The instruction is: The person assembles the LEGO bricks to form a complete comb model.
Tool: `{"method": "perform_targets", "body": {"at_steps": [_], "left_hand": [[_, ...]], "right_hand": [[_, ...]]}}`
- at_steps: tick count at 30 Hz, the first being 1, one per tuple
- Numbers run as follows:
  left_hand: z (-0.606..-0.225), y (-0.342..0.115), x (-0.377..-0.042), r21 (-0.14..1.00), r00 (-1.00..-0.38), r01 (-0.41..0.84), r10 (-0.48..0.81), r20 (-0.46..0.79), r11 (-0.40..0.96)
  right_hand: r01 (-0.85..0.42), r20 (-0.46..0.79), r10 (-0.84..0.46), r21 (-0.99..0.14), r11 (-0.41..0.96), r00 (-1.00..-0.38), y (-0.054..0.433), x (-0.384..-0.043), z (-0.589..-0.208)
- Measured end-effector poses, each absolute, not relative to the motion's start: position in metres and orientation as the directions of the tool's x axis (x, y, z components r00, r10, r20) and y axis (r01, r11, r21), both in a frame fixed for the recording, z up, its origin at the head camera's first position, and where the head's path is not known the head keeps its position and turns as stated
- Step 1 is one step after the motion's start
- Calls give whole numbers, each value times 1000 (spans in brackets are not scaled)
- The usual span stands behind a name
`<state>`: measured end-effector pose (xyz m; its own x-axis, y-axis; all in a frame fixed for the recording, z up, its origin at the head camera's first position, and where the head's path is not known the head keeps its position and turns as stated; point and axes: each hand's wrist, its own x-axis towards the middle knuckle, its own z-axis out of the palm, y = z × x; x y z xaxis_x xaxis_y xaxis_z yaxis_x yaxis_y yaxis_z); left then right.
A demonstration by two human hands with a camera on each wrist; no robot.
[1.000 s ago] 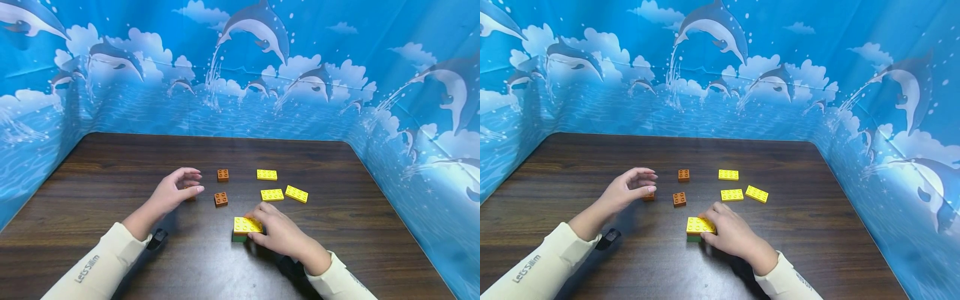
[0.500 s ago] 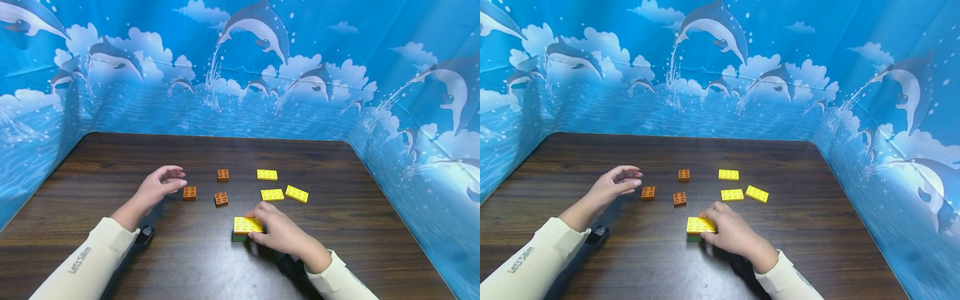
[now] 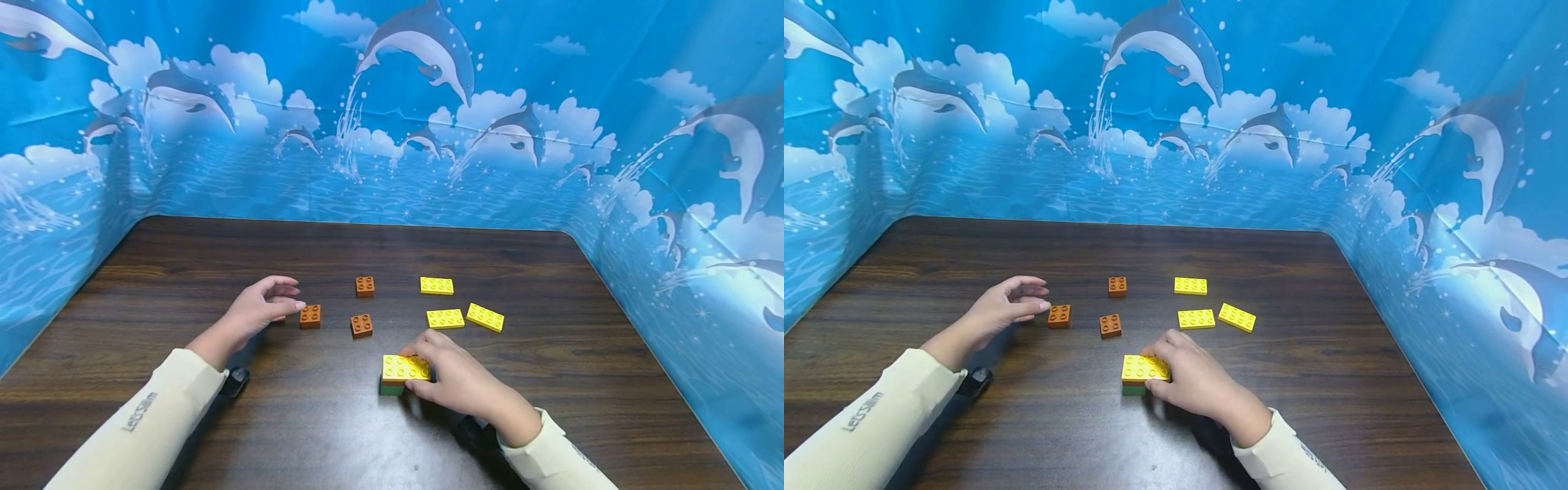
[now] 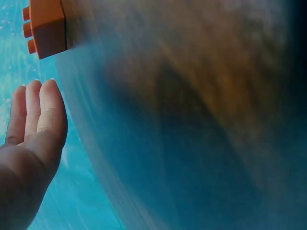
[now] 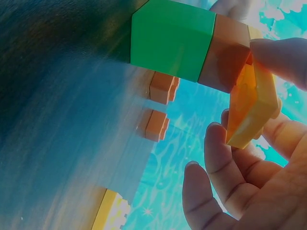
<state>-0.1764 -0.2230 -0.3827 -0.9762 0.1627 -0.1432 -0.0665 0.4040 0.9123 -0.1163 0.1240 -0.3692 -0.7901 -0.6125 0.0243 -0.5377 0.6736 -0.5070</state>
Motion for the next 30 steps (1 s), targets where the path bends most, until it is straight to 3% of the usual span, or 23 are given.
{"method": "perform_targets", "body": {"at_steps": [11, 30], "left_hand": [[-387, -220, -183, 830, -963, -19, 213, -166, 558], [-393, -210, -190, 748, -938, 34, 279, -205, 663]], "right_hand": [[-542, 26, -616, -506, 671, -787, 124, -117, -370], [-551, 36, -617, -495, 672, -786, 124, -117, -369]]}}
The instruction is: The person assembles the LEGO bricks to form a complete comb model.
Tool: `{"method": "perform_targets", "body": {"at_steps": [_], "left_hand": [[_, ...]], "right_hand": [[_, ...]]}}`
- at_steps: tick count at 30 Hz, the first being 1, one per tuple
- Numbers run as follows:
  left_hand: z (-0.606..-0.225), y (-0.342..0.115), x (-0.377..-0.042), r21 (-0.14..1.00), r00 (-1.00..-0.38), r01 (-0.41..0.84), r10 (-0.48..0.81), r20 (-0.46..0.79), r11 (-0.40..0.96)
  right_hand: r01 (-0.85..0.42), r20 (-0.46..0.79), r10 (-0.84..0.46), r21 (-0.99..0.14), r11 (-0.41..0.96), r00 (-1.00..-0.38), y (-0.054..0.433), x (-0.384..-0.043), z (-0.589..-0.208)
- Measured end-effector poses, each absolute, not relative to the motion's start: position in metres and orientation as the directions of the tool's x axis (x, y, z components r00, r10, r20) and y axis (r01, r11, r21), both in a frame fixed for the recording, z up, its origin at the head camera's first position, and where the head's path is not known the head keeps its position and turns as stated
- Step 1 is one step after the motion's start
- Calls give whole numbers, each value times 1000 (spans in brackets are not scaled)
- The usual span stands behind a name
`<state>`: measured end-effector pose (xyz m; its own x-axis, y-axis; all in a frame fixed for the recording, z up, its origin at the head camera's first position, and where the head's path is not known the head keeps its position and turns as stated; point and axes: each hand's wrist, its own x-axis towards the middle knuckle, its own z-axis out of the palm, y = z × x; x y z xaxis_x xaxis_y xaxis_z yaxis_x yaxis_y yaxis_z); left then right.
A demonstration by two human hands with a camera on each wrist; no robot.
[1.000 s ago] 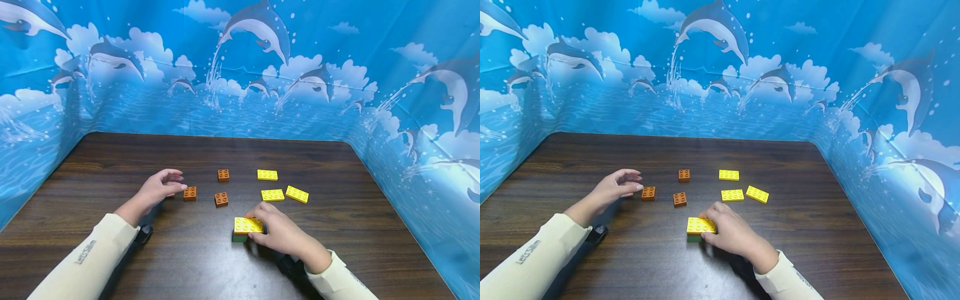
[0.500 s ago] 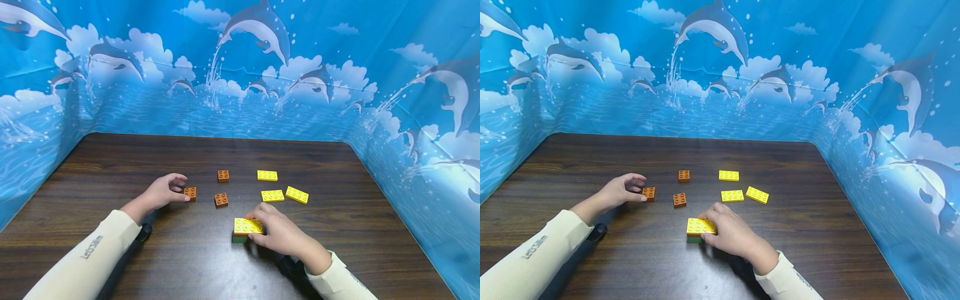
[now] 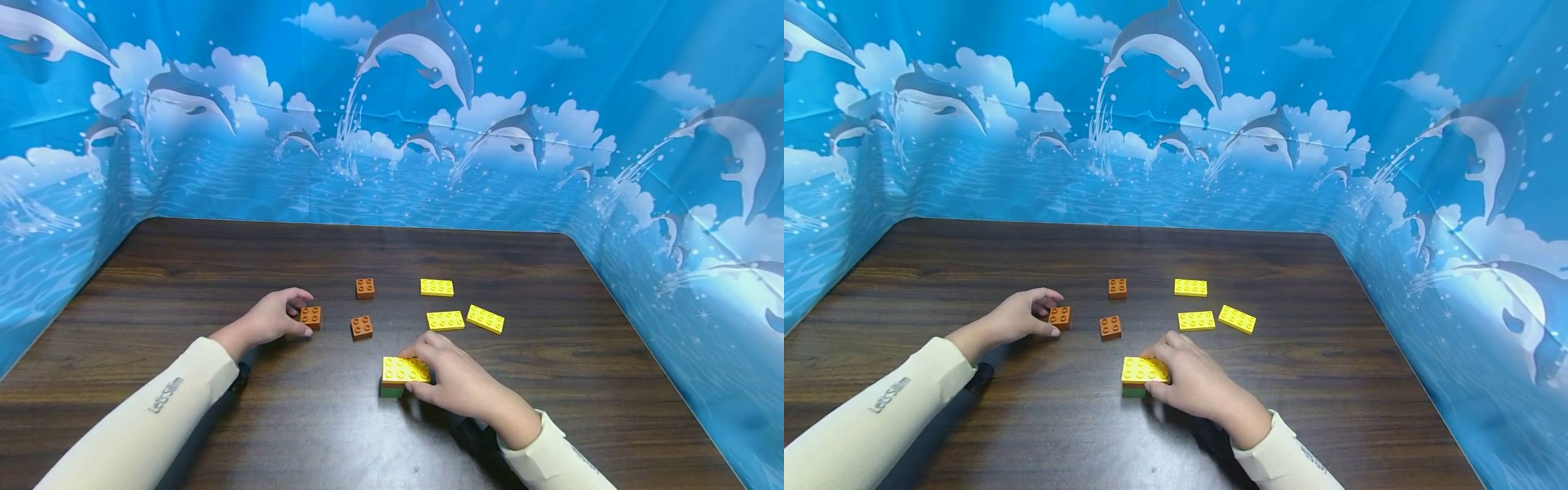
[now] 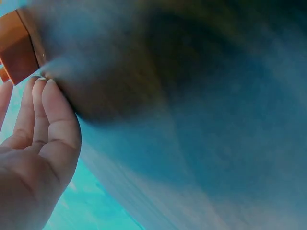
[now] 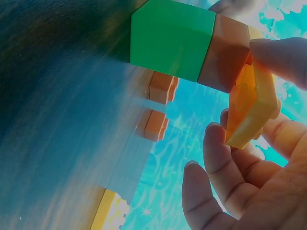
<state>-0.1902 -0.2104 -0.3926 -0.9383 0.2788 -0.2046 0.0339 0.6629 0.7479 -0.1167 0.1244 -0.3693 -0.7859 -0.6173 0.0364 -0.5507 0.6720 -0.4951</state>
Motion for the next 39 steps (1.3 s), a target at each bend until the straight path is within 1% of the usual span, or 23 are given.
{"method": "perform_targets", "body": {"at_steps": [7, 15, 20, 34, 39], "left_hand": [[-393, -207, -190, 734, -936, 32, 278, -216, 678], [-394, -202, -191, 680, -941, 55, 265, -209, 731], [-394, -199, -191, 666, -946, 51, 250, -207, 744], [-393, -198, -190, 694, -954, 19, 220, -202, 720], [-392, -199, -190, 725, -954, -12, 210, -215, 688]], "right_hand": [[-555, 42, -618, -490, 672, -785, 125, -116, -369], [-551, 37, -615, -487, 677, -788, 124, -117, -369], [-547, 29, -615, -492, 678, -788, 124, -117, -368], [-538, 13, -616, -500, 678, -788, 125, -117, -369], [-545, 19, -620, -499, 674, -784, 124, -117, -370]]}}
